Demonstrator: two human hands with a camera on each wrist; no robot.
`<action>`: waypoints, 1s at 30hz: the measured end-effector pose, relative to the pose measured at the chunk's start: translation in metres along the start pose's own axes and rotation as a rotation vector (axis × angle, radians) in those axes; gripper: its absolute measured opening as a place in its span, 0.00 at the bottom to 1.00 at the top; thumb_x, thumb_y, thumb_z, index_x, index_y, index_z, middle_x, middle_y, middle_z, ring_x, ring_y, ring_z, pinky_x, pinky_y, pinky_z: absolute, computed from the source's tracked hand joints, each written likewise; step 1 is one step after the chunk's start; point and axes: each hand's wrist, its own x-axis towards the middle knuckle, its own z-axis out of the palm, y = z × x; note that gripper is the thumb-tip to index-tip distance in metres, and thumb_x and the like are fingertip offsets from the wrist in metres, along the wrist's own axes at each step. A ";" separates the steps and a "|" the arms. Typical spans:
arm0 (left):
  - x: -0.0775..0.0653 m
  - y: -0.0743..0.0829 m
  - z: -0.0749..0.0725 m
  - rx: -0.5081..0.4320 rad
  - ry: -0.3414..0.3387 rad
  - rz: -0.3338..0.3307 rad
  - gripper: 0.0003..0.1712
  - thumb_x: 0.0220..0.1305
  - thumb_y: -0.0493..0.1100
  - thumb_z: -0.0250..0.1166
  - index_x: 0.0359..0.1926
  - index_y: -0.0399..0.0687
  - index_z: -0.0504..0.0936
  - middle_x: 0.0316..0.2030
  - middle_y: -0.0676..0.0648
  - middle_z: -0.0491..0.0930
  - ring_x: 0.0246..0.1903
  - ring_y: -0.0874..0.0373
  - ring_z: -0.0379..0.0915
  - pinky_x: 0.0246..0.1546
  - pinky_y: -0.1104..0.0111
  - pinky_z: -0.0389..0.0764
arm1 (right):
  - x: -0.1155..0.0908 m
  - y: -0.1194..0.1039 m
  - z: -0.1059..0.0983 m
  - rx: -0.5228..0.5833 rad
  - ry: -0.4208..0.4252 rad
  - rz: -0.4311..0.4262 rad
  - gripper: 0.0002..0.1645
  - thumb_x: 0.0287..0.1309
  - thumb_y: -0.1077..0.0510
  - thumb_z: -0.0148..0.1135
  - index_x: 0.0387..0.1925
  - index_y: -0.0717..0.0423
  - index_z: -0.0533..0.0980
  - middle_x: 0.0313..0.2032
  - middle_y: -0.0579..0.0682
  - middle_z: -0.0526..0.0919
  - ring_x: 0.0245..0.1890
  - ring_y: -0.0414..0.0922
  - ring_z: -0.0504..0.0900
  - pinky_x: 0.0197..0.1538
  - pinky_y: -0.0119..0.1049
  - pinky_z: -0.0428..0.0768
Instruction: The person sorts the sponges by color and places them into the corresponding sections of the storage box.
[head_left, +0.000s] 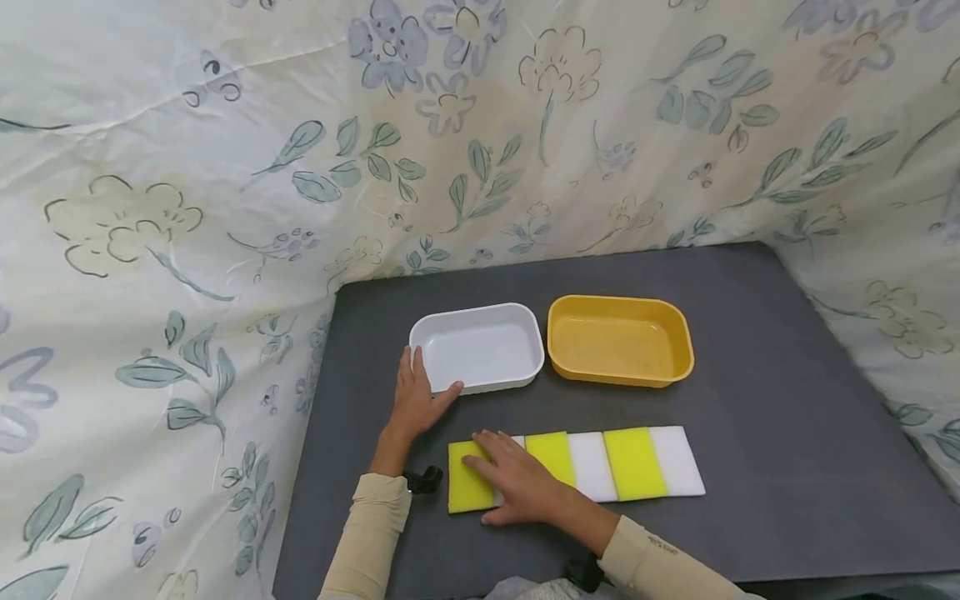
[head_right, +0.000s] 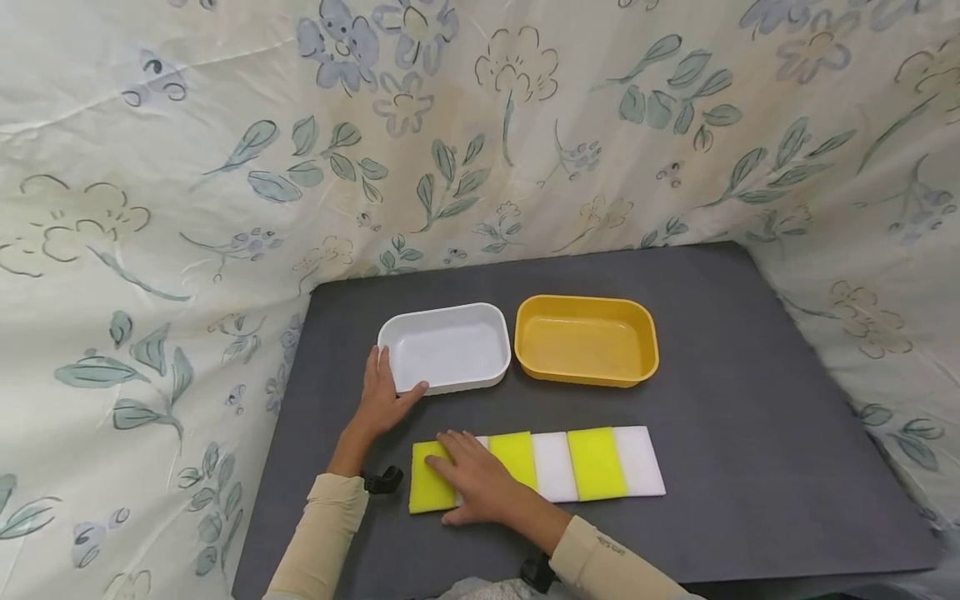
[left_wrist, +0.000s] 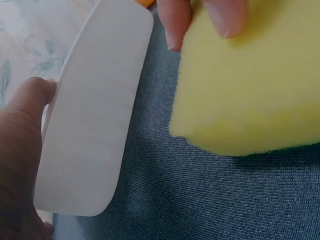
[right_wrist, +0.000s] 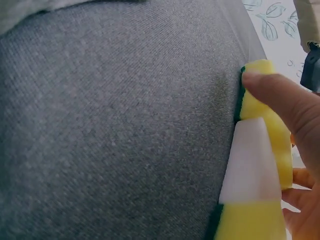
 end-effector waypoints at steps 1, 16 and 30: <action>0.000 0.000 0.000 -0.004 0.001 -0.002 0.64 0.62 0.67 0.64 0.79 0.40 0.36 0.78 0.37 0.31 0.75 0.38 0.33 0.68 0.38 0.49 | 0.001 0.000 0.000 -0.003 0.004 0.002 0.52 0.44 0.35 0.78 0.68 0.51 0.69 0.68 0.62 0.66 0.70 0.57 0.64 0.70 0.52 0.61; 0.001 0.000 0.002 0.007 -0.009 -0.018 0.64 0.62 0.67 0.63 0.79 0.42 0.35 0.78 0.39 0.29 0.75 0.39 0.32 0.68 0.38 0.48 | 0.011 -0.002 -0.013 0.103 0.069 0.002 0.44 0.47 0.45 0.78 0.65 0.52 0.72 0.64 0.58 0.69 0.62 0.51 0.70 0.58 0.43 0.76; 0.001 0.001 0.002 0.044 -0.009 -0.041 0.62 0.62 0.67 0.62 0.79 0.42 0.37 0.78 0.38 0.30 0.75 0.37 0.36 0.68 0.37 0.50 | 0.024 0.033 -0.055 0.056 0.087 -0.026 0.39 0.53 0.52 0.75 0.65 0.51 0.71 0.66 0.59 0.64 0.64 0.51 0.66 0.55 0.38 0.78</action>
